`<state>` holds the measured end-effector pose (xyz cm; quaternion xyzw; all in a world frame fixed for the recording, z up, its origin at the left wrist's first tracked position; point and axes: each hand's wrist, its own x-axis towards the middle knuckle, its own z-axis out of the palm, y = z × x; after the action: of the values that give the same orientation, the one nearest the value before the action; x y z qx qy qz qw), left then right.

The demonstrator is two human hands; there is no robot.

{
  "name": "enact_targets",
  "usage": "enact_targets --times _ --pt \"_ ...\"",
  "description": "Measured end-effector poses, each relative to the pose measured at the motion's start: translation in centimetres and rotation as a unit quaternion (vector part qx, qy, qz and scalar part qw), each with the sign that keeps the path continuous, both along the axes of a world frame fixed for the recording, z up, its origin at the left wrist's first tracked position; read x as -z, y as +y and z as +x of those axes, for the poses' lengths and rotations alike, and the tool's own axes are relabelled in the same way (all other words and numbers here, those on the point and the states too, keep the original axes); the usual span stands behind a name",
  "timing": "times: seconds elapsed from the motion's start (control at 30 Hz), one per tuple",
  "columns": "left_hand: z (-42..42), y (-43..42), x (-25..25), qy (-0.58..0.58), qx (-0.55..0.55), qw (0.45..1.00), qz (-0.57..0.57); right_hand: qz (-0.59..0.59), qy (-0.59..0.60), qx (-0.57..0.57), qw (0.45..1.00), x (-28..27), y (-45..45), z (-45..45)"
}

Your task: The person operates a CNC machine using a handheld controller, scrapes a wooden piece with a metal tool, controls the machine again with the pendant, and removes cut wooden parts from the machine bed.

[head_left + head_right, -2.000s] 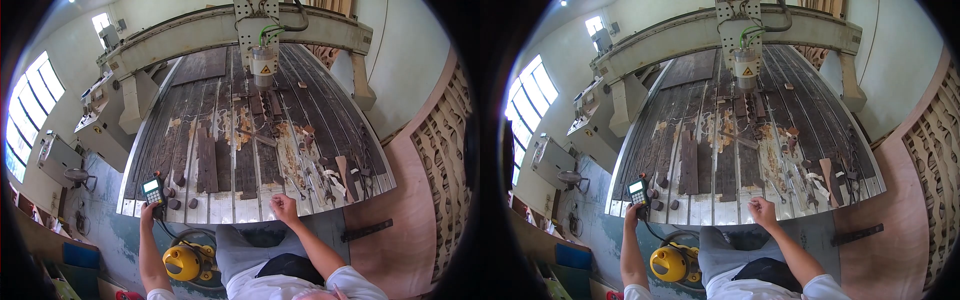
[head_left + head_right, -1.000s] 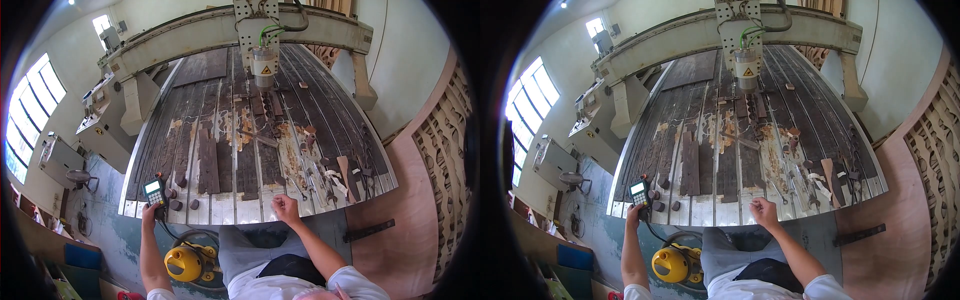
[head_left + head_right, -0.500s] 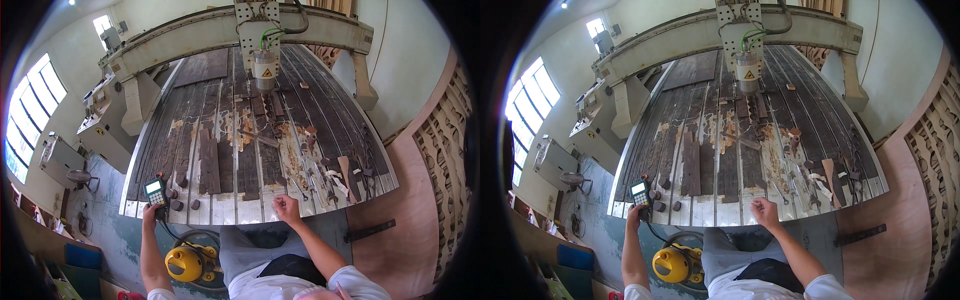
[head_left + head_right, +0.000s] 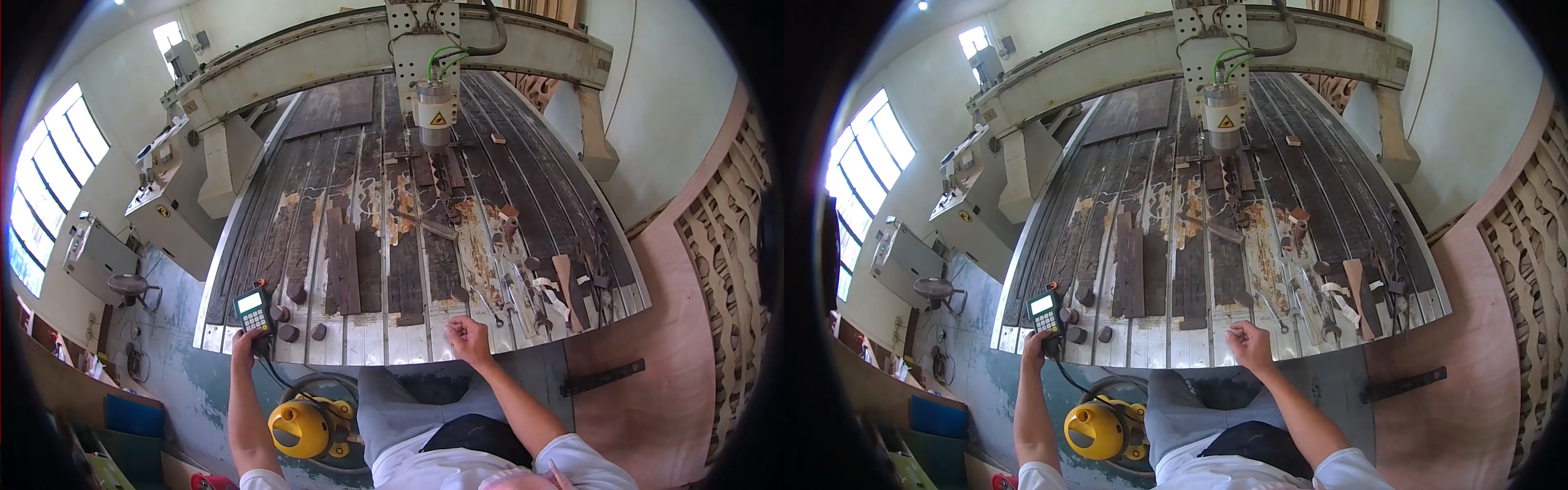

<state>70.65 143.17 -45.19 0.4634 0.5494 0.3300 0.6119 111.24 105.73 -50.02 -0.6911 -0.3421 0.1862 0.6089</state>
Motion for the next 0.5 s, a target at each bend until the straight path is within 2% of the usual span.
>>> enact_targets --times 0.23,0.5 --pt "-0.09 0.29 0.35 0.010 -0.006 1.000 0.003 -0.012 -0.053 -0.008 0.998 0.00 -0.04 0.12" --pt "-0.06 0.19 0.23 0.002 0.005 1.000 0.001 0.008 -0.018 0.006 1.000 -0.29 0.00 -0.10"
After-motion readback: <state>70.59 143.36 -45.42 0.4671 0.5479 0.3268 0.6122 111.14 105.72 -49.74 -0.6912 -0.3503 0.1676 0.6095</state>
